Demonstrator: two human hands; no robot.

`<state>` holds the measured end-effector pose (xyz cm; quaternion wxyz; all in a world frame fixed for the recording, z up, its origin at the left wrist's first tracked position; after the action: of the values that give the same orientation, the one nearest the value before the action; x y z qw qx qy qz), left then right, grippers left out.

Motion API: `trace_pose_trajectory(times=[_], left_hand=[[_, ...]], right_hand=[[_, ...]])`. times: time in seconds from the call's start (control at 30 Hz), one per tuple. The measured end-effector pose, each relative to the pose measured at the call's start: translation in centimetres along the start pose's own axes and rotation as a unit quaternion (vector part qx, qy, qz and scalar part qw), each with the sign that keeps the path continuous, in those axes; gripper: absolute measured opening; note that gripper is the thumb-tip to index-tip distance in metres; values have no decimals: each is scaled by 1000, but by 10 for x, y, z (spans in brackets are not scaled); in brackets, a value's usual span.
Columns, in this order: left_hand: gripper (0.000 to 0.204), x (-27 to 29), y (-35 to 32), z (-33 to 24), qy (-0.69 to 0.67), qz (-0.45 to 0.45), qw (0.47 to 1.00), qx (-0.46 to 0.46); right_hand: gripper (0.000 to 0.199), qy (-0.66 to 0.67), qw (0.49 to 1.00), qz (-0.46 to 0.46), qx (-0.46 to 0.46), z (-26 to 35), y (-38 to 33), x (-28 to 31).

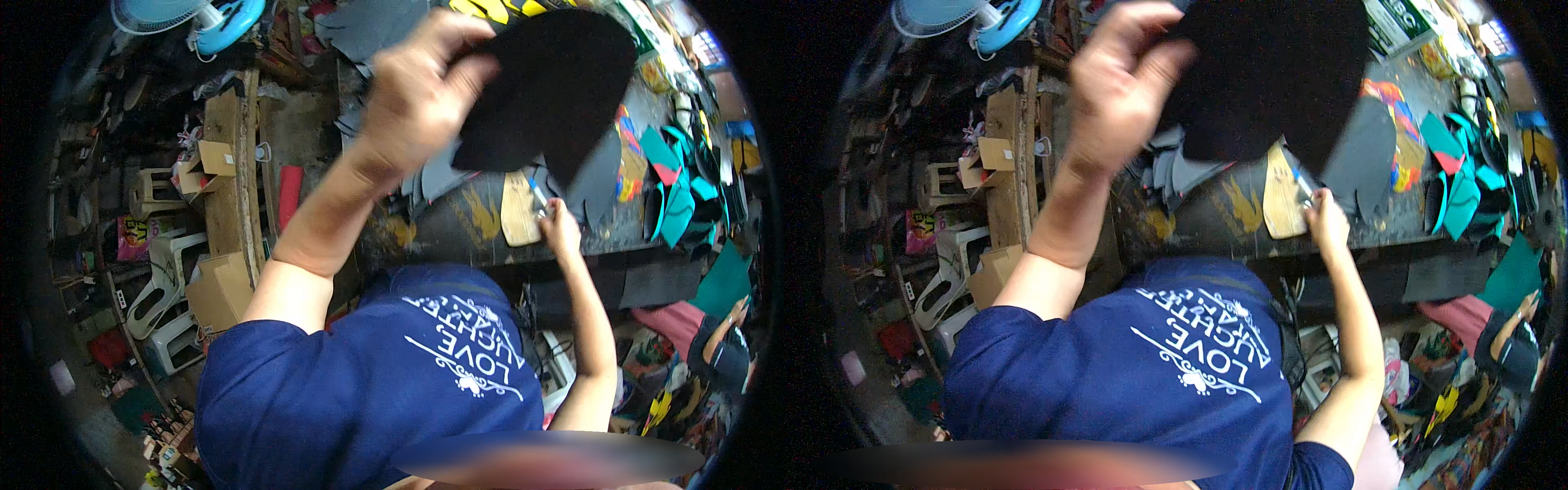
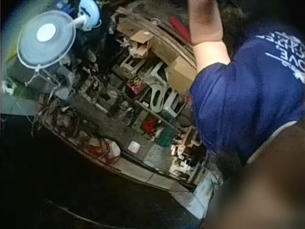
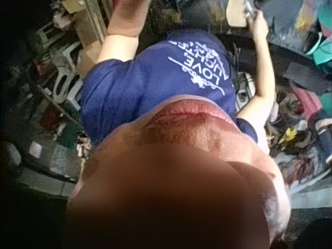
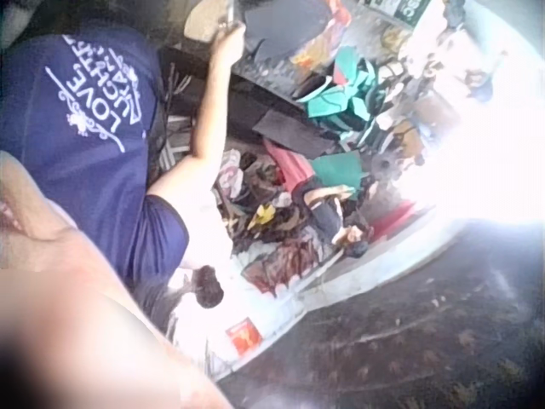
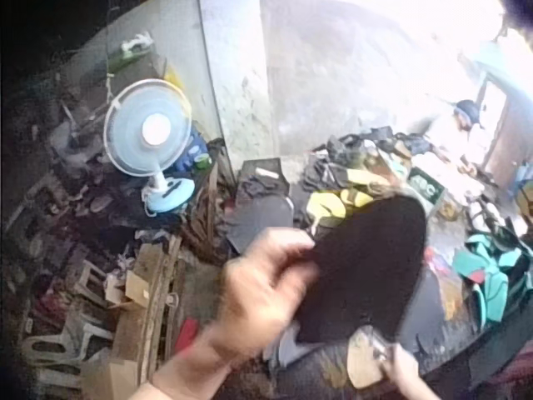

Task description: The person repeatedly places a wooden template on a stack of dark gray sheet material and uses a blue pen to trace the outline. They then remove the template, set it aside, and repeat the process on a new sheet. The marked sheets remain stacked on the worktable.

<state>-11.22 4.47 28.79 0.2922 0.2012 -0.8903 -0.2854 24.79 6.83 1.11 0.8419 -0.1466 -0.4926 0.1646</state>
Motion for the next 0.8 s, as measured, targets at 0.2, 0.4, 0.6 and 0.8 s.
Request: trace_pose_trajectory(times=[0.2,0.4,0.6,0.8], left_hand=[[23,-107,-126,3,-116,202,953,192],[23,-75,-154,18,-3,96,981,166],[21,-28,-146,18,-13,31,988,150],[22,-23,-161,-3,41,49,993,102]], right_hand=[[43,113,990,-17,77,-38,-24,44],[86,-75,991,-21,106,18,-63,9],[73,-26,994,-48,95,40,-41,-3],[59,16,999,0,47,26,-25,-8]])
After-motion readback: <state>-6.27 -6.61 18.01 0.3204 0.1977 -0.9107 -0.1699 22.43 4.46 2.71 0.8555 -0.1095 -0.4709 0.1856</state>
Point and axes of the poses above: each hand's wrist, its own y-axis towards the middle knuckle, its own x-axis out of the back of the hand, z = x × y, the point moved 5 cm from there along y, towards the middle knuckle, and after that the axes turned 13 degrees about y, right-handed, at the moved point
